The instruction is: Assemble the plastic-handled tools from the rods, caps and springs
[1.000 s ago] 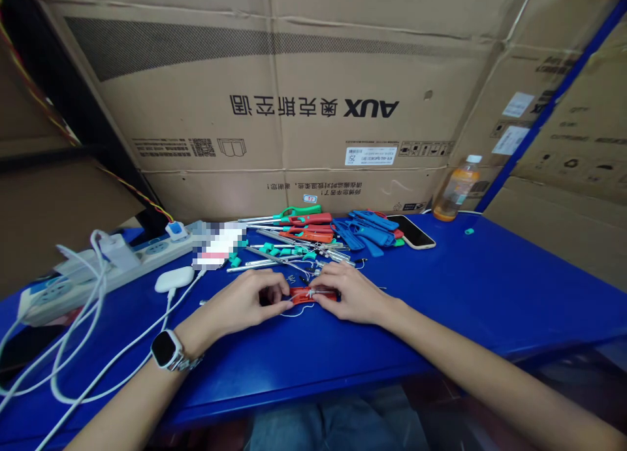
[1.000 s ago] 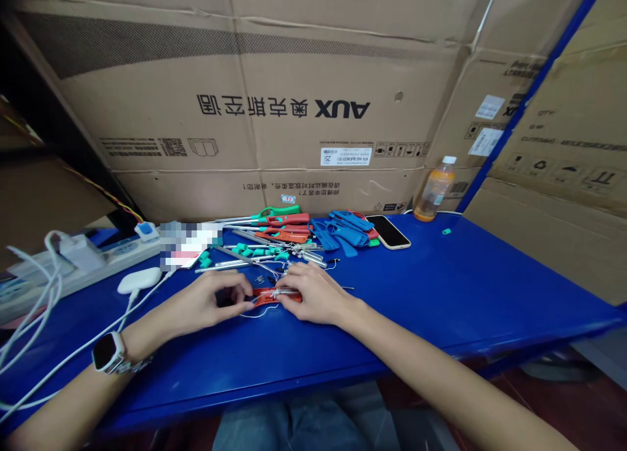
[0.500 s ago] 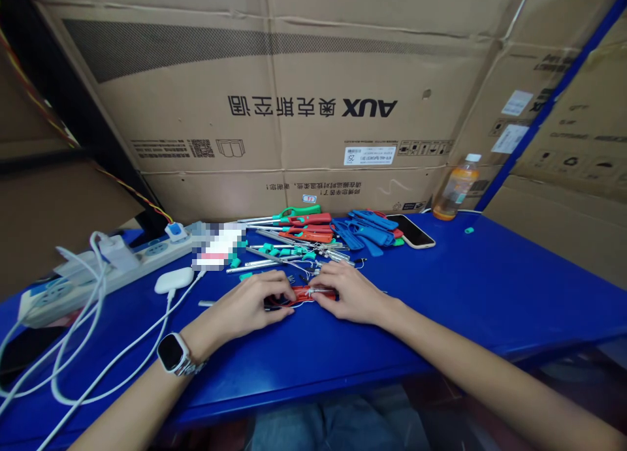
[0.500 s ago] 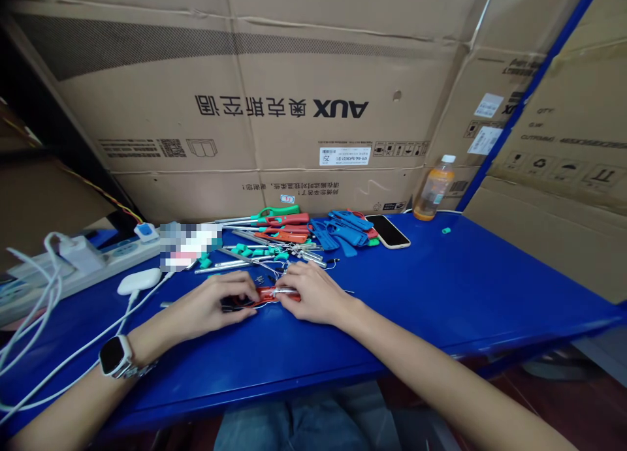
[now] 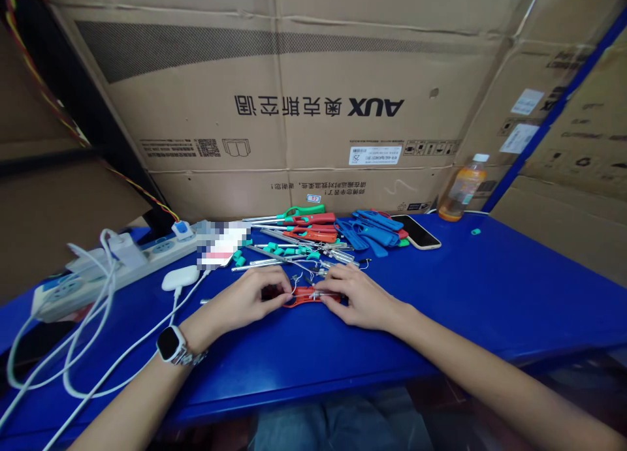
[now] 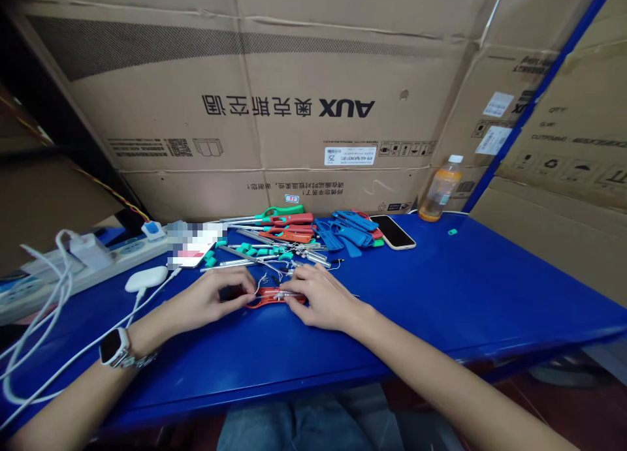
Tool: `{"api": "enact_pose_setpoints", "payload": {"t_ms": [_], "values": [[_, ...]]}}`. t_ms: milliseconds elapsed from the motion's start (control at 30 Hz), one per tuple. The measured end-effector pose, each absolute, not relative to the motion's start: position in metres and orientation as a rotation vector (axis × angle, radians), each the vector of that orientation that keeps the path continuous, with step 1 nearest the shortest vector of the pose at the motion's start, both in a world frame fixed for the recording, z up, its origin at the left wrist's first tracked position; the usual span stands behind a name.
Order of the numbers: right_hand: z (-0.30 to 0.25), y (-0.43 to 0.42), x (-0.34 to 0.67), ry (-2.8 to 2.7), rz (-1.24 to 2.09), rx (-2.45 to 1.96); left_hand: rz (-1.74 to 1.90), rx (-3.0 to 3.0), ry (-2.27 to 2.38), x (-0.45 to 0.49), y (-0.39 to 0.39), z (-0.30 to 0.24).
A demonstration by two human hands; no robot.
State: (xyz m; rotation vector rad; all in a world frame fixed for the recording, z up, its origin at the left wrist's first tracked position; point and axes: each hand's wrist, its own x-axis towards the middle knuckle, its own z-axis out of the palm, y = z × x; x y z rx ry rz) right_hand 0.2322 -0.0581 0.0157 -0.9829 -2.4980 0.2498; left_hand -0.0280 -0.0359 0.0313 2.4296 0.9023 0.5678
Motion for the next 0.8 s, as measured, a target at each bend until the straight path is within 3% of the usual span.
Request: {"api": "enact_pose_setpoints", "payload": {"t_ms": [800], "values": [[0.019, -0.05, 0.237, -2.472, 0.244, -0.97, 0.607, 2.388, 0.914, -0.024, -0.035, 0.026]]}}
